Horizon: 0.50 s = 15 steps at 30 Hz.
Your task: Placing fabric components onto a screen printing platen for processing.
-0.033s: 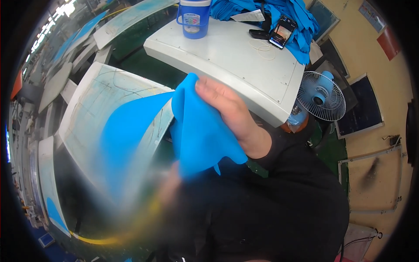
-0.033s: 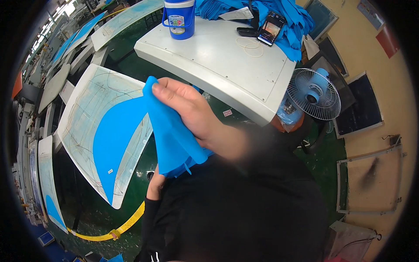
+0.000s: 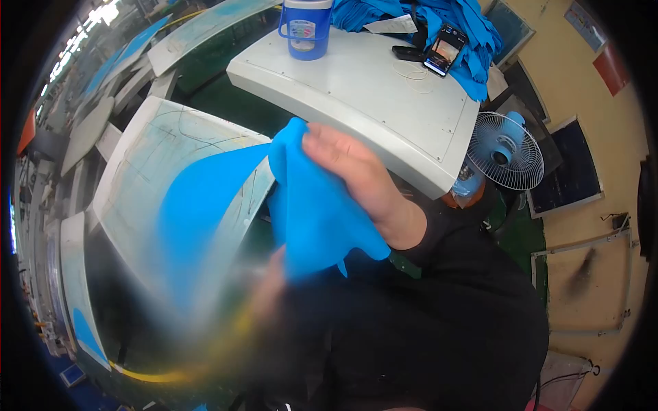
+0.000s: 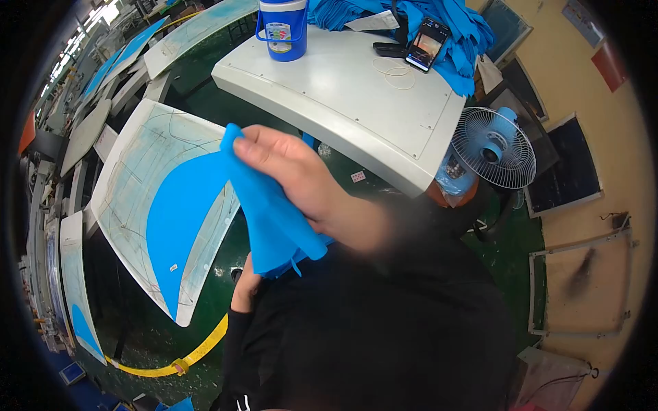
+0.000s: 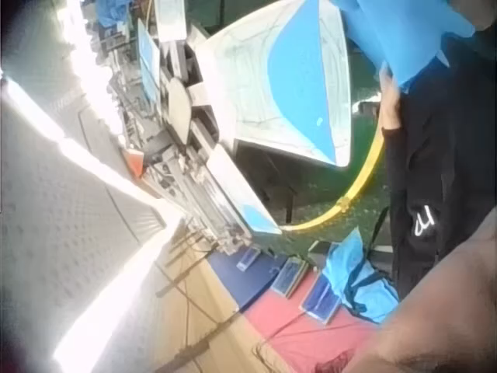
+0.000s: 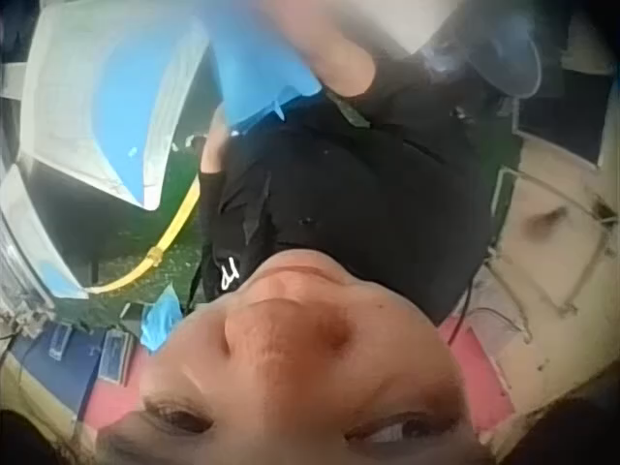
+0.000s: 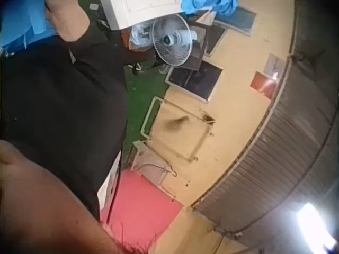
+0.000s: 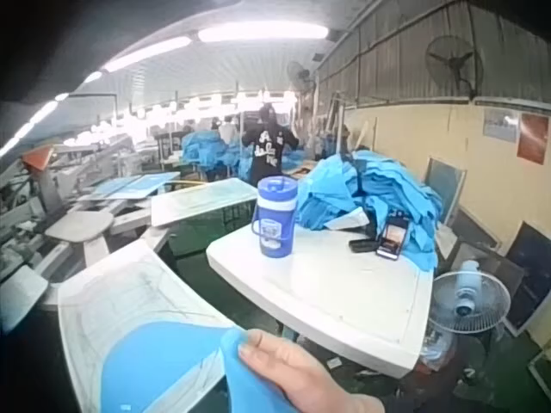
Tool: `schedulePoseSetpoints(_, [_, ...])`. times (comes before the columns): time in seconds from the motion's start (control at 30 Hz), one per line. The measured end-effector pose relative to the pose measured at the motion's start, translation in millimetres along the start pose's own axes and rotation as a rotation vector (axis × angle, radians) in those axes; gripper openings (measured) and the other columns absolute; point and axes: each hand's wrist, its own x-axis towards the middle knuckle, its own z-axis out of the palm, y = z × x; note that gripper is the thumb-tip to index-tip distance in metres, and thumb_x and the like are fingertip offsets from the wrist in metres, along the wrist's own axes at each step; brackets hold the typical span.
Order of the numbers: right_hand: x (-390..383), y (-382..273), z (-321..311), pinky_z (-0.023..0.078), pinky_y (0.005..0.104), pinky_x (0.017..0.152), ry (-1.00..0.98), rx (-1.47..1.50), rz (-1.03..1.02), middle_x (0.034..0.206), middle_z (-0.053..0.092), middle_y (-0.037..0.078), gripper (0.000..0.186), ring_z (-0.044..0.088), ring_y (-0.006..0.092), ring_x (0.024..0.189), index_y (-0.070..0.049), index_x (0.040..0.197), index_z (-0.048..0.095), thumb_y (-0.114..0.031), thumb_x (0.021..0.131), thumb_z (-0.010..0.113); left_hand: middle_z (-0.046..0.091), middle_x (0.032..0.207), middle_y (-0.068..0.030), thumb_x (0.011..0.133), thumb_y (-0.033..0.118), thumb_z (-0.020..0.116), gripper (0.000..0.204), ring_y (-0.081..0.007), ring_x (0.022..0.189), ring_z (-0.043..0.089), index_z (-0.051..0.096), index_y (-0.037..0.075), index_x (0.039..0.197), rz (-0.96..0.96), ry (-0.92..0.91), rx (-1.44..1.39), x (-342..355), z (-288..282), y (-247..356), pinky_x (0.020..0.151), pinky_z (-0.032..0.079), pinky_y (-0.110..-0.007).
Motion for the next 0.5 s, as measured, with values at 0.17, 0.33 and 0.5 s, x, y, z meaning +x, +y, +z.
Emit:
schedulePoseSetpoints(0.17, [-4,-4,12,0.048,0.0239,0.076,-0.263,0.053,0.084,0.098,0.06,0.007,0.034,0.057,0.0113,0.089,-0.001,0.114,0.048,-0.018,0.088,0.059,0.056,0.114,-0.012,0.079,0.016,0.063,0.046,-0.0208,0.099,0.058,0.048,0.0,0.12,-0.123,0.001,-0.104,-2,-18,-19,0.085,0.047,-0.031])
schedulePoseSetpoints(0.33, [-10,-11,15,0.046,0.0281,0.088,-0.372,0.126,0.029,0.114,0.055,0.012,0.049,0.054,0.0148,0.103,-0.002,0.127,0.038,-0.016,0.086,0.061,0.057,0.112,-0.0118,0.079,0.017,0.063,0.045,-0.0207,0.098,0.059,0.049,0.0,0.118,-0.251,-0.007,-0.21,-11,-36,-40,0.084,0.048,-0.031])
schedulePoseSetpoints(0.5, [-2,-17,13,0.045,0.0307,0.091,-0.386,0.172,-0.126,0.116,0.054,0.012,0.059,0.053,0.0161,0.107,-0.004,0.135,0.028,-0.01,0.086,0.059,0.058,0.109,-0.0115,0.079,0.018,0.063,0.044,-0.0207,0.096,0.059,0.051,-0.001,0.116,-0.4,-0.006,-0.32,-20,-50,-60,0.083,0.048,-0.03])
